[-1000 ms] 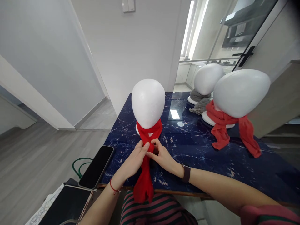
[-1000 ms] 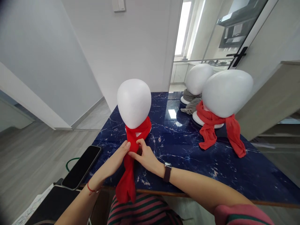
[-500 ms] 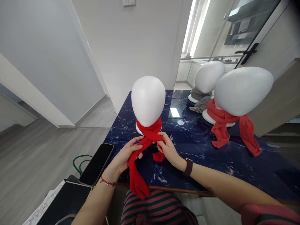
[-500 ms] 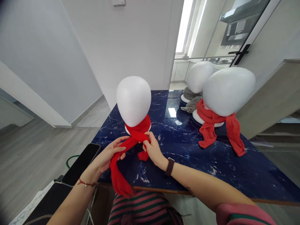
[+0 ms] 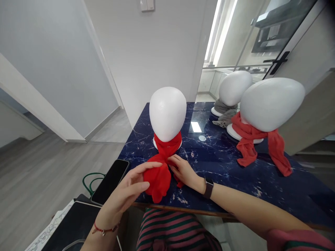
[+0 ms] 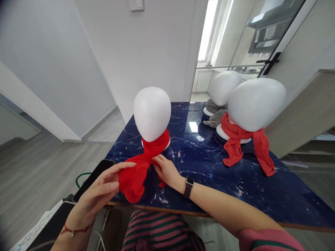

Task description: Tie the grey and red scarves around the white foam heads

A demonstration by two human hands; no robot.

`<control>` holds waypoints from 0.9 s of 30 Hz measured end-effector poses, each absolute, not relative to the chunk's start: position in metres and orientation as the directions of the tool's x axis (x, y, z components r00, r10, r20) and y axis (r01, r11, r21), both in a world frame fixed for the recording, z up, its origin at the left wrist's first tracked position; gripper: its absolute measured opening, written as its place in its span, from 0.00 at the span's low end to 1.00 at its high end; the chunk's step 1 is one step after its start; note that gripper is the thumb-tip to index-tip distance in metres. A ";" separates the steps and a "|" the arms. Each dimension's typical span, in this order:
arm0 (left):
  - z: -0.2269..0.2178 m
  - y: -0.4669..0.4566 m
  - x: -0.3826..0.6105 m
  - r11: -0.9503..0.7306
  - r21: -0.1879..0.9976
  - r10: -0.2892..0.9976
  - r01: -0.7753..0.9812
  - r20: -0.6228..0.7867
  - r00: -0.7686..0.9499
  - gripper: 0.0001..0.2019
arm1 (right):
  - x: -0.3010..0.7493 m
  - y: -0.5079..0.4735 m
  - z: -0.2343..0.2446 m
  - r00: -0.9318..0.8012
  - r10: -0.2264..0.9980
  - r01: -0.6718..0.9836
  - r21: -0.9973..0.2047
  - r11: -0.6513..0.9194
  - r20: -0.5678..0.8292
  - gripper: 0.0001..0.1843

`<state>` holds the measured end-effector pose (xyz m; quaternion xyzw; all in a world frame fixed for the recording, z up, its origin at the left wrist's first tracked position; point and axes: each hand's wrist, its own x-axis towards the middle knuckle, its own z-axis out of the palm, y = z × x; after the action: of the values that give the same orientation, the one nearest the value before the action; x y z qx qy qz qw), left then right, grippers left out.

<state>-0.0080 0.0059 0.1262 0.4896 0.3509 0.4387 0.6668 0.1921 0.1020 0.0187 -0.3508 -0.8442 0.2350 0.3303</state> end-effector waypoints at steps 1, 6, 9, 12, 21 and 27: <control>0.128 0.003 -0.007 0.113 0.983 0.930 -0.144 -0.054 0.363 0.21 | 0.192 0.101 0.020 -0.546 0.741 0.462 -0.597 0.656 0.391 0.13; 0.121 0.001 0.009 -0.147 0.852 0.964 0.502 0.009 0.267 0.23 | 0.195 0.091 0.034 -0.572 0.607 0.506 -0.346 0.791 0.552 0.20; 0.114 -0.001 0.023 -0.280 0.689 0.941 0.668 0.061 0.332 0.32 | 0.194 0.084 0.037 -0.572 0.523 0.469 -0.271 0.841 0.632 0.29; 0.112 -0.003 0.035 -0.325 0.725 0.929 0.607 0.124 0.349 0.33 | 0.191 0.081 0.034 -0.655 0.477 0.356 -0.317 0.879 0.586 0.31; 0.084 0.042 0.021 -0.093 0.992 0.996 0.088 0.094 -0.009 0.18 | 0.196 0.071 0.040 -0.331 0.775 0.059 -0.807 0.587 0.539 0.09; 0.049 0.079 0.029 -0.014 0.922 0.997 0.388 -0.014 0.070 0.17 | 0.196 0.071 0.051 -0.200 0.889 -0.098 -0.911 0.401 0.412 0.04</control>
<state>0.0290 0.0791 0.0492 0.6064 0.5710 0.3729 0.4087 0.1958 0.0712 0.0509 -0.3131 -0.6312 0.4491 0.5494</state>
